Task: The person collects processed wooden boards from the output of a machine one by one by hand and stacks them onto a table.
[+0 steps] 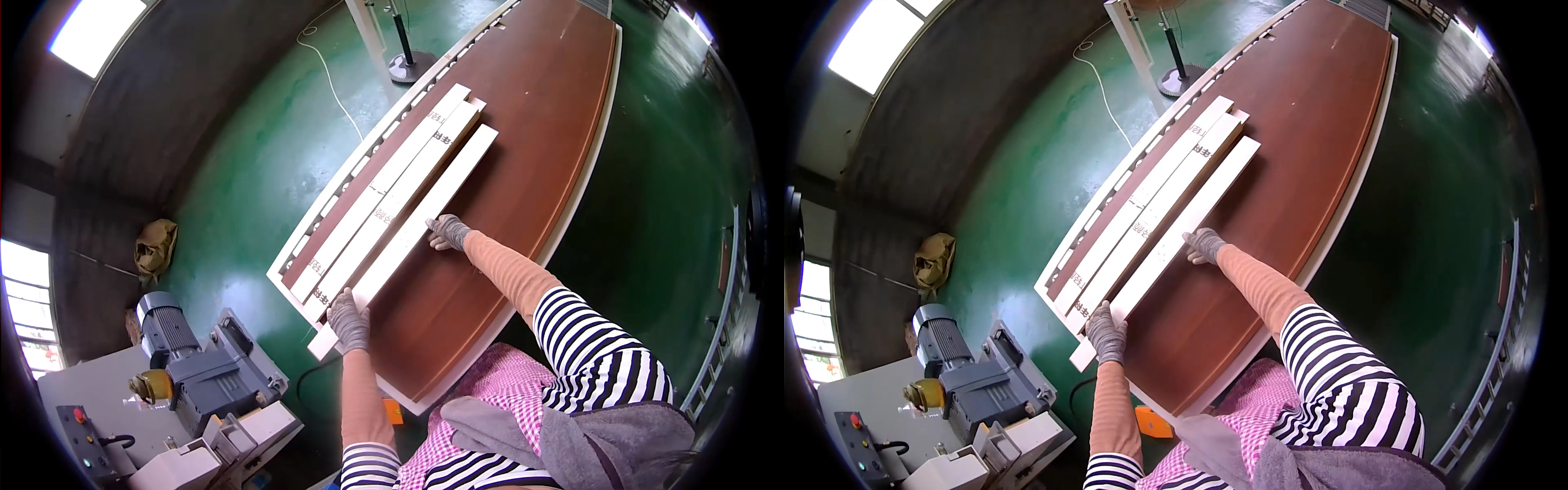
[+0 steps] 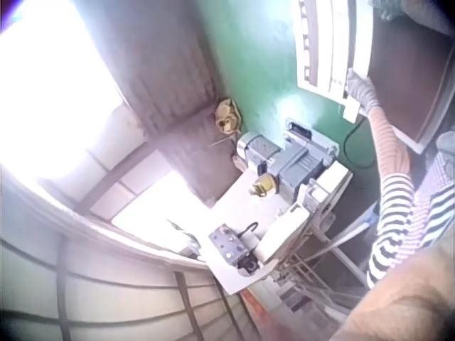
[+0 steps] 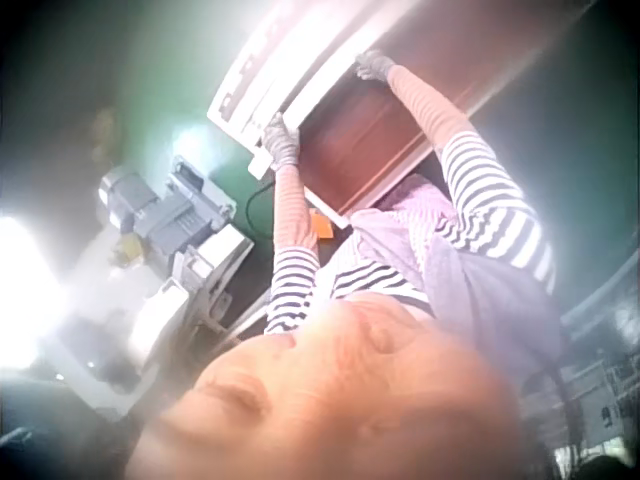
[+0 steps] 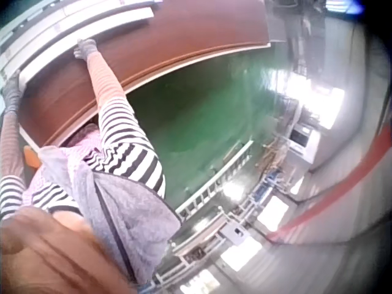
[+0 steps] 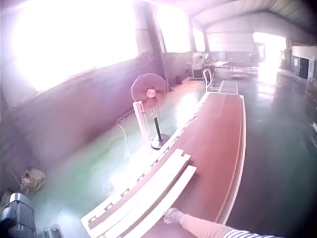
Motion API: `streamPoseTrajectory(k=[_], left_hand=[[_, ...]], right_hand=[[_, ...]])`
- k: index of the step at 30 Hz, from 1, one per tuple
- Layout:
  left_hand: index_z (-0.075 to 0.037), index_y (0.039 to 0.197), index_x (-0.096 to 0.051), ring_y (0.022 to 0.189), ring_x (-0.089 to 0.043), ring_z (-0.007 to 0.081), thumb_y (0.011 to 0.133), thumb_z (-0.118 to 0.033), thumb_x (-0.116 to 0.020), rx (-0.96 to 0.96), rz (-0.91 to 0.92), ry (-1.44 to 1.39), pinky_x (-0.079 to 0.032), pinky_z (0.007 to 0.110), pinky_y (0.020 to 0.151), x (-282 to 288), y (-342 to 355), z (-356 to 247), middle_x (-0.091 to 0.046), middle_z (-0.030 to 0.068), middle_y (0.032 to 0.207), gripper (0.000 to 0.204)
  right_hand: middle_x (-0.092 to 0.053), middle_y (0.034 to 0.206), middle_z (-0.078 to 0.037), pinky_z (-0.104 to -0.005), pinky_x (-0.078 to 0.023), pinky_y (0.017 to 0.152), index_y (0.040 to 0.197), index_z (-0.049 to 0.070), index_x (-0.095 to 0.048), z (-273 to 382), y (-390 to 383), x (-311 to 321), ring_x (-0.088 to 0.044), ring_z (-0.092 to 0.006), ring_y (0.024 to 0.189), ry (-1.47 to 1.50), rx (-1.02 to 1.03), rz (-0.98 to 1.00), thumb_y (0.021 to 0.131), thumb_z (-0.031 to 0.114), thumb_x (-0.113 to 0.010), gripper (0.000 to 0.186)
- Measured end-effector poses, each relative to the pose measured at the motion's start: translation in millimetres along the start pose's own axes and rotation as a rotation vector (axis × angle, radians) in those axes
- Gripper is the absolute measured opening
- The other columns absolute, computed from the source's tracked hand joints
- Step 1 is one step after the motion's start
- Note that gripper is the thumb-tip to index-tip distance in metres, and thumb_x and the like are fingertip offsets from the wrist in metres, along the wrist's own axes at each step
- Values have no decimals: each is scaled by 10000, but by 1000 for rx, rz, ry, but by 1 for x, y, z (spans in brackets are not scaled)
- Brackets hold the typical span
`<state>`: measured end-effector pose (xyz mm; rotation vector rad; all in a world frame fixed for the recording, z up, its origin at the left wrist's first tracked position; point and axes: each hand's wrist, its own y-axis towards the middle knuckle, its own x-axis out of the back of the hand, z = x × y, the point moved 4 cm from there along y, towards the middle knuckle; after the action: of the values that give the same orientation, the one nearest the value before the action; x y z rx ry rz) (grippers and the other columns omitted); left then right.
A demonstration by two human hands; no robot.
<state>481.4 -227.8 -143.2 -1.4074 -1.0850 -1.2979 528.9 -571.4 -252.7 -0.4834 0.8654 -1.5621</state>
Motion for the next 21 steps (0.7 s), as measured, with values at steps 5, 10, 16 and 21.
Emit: streamPoseTrajectory(k=[5,10,16,21], left_hand=[[-116,1496,-334,1412,-333,293,748,-414,-784,174,346,200,-228,454,1183,-13,-11,8,-374,127,1513,922],[-119,1491,-337,1413,-333,282,732,-423,-800,479,338,108,-242,435,1180,-22,-41,75,-358,123,1519,940],[-101,1444,-375,1408,-323,308,665,-359,-797,355,388,95,-235,461,1180,-39,-27,119,-416,125,1461,923],[-57,1269,-535,1145,-596,308,606,-384,-873,309,507,98,-493,393,977,-45,-11,131,-628,152,1200,812]], right_hand=[[-655,865,-125,-300,-514,478,1046,47,-597,-5,-1,21,-616,-162,633,-15,77,-123,985,318,-559,280],[-680,1034,-163,-402,-565,785,1050,76,-621,19,-22,39,-673,-253,853,-666,366,-528,881,221,-685,232],[-548,1367,-154,-432,-320,1131,1270,135,-593,69,-22,26,-486,-317,1298,-1680,935,-296,799,100,-628,474],[-410,1505,-145,-427,-213,1189,1403,171,-485,74,-3,8,-354,-315,1409,-1760,834,-179,803,136,-649,623]])
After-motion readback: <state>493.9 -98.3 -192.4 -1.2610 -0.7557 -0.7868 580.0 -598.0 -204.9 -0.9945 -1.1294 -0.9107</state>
